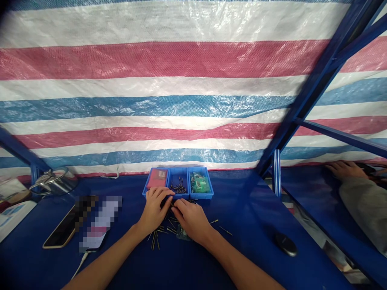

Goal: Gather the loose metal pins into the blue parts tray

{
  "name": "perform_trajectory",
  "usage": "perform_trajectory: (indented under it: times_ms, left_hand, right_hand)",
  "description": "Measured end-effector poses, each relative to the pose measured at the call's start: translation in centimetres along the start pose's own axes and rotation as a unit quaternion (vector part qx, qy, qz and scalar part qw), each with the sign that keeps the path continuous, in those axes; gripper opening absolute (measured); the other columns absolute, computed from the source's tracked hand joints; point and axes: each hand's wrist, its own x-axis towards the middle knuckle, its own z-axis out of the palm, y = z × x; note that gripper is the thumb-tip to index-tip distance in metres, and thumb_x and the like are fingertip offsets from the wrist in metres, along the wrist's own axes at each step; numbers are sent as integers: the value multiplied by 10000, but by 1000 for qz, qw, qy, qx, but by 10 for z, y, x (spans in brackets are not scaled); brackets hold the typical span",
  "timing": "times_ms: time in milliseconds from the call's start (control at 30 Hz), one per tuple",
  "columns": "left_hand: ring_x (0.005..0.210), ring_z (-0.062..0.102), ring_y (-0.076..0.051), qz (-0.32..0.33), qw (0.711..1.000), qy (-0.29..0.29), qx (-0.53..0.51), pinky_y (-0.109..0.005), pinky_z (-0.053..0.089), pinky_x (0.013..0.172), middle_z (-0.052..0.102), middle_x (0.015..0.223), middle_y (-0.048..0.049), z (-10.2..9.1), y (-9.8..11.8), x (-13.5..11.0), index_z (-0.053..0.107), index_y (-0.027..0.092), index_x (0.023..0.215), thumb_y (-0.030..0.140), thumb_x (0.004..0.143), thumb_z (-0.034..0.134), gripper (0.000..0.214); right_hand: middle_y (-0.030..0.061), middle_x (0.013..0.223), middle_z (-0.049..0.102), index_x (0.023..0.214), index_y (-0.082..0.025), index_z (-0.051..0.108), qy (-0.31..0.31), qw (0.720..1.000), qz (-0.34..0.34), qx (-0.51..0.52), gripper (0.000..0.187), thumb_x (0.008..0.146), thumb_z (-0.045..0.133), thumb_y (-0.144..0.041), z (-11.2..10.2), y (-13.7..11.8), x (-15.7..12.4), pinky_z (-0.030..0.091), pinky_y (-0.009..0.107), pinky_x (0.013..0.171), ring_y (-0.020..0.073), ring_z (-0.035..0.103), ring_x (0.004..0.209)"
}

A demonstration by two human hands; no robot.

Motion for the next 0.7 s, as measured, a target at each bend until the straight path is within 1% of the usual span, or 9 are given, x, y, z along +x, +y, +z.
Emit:
perform_trajectory:
  times_ms: [400, 567, 700]
  left_hand:
    - [1156, 550, -260, 0, 1000, -3, -5, -444, 403, 978, 685, 1198, -44, 0, 1, 0, 684, 288, 1179, 274, 1098, 515, 189]
    - [1149, 553, -256, 0, 1000, -1, -3, -436, 400, 975, 687, 1196, -38, -1, 1, 0, 685, 286, 1169, 255, 1091, 535, 172]
    - [1148, 552, -257, 1, 1000, -1, -2, -435, 396, 973, 687, 1195, -36, -1, 1, 0, 685, 287, 1170, 252, 1091, 533, 175]
  right_hand:
    - [26, 916, 723, 1006, -247, 612, -3, 1000, 2, -1, 187, 1127, 481, -304, 1, 1, 0, 451, 273, 637, 200, 716, 791]
    - [1, 927, 723, 991, -249, 599, -18, 1000, 12, 2, 80, 1071, 606, -254, 1, 1, 0, 428, 274, 624, 189, 702, 761]
    - [-20, 925, 718, 972, -247, 594, -37, 999, 15, -2, 116, 1015, 698, -217, 1, 2, 0, 411, 269, 617, 176, 685, 742]
